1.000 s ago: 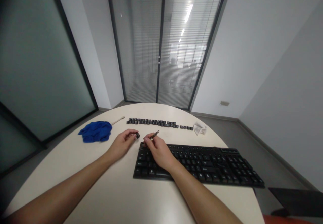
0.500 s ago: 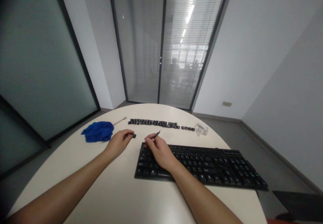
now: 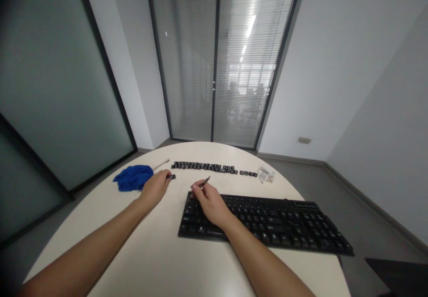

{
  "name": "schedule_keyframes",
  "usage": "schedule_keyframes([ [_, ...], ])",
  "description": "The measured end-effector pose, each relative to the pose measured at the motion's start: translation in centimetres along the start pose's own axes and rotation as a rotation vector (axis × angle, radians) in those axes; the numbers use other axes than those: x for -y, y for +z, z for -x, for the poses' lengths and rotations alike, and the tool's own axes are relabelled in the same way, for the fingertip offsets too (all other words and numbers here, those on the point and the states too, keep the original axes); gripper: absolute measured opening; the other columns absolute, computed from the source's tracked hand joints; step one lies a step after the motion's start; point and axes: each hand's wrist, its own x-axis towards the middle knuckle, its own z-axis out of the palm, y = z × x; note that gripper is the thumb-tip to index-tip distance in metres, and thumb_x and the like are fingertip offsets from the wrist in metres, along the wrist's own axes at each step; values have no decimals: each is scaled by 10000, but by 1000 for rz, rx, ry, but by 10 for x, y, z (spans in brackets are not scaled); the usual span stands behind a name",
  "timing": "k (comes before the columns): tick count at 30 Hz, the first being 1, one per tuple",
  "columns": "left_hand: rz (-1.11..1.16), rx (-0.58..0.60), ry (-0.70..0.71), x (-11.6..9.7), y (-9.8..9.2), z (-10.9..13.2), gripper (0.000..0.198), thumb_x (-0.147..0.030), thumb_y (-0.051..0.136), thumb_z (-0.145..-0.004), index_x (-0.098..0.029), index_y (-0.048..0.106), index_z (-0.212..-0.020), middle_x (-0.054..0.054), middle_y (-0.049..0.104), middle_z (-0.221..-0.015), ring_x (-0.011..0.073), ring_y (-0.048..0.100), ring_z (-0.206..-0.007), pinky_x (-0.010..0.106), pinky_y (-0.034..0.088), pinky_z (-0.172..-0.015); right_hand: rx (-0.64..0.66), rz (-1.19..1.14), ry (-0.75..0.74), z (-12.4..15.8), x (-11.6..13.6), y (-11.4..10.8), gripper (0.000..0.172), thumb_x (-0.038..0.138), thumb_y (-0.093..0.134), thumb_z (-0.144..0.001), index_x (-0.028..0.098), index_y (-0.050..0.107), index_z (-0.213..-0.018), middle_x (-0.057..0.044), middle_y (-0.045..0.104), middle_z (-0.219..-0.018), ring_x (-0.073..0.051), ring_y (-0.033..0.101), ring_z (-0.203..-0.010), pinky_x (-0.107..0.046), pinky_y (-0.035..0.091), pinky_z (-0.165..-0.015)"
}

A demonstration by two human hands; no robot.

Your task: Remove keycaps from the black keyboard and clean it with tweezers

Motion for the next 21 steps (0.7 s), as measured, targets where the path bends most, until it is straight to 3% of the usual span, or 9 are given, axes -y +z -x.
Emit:
schedule_keyframes([
  [6,-80,45,27,8,-7,-15,148,-229,493,-948,-208,585,-1062,95,661,-1071,245,616,-1028,308,451,-800,9,42,-23,0,3,0,350,495,436,-954,188,591,-891,-33,653,-846,-194,616,-827,-319,467,-805],
  [21,-122,-21,-29,8,-1,-18,273,-268,455,-962,-242,554,-1215,93,616,-1211,246,620,-1031,312,475,-796,8,45,-18,0,5,-1,330,477,443,-958,194,598,-891,-23,635,-824,-190,601,-807,-303,449,-790],
])
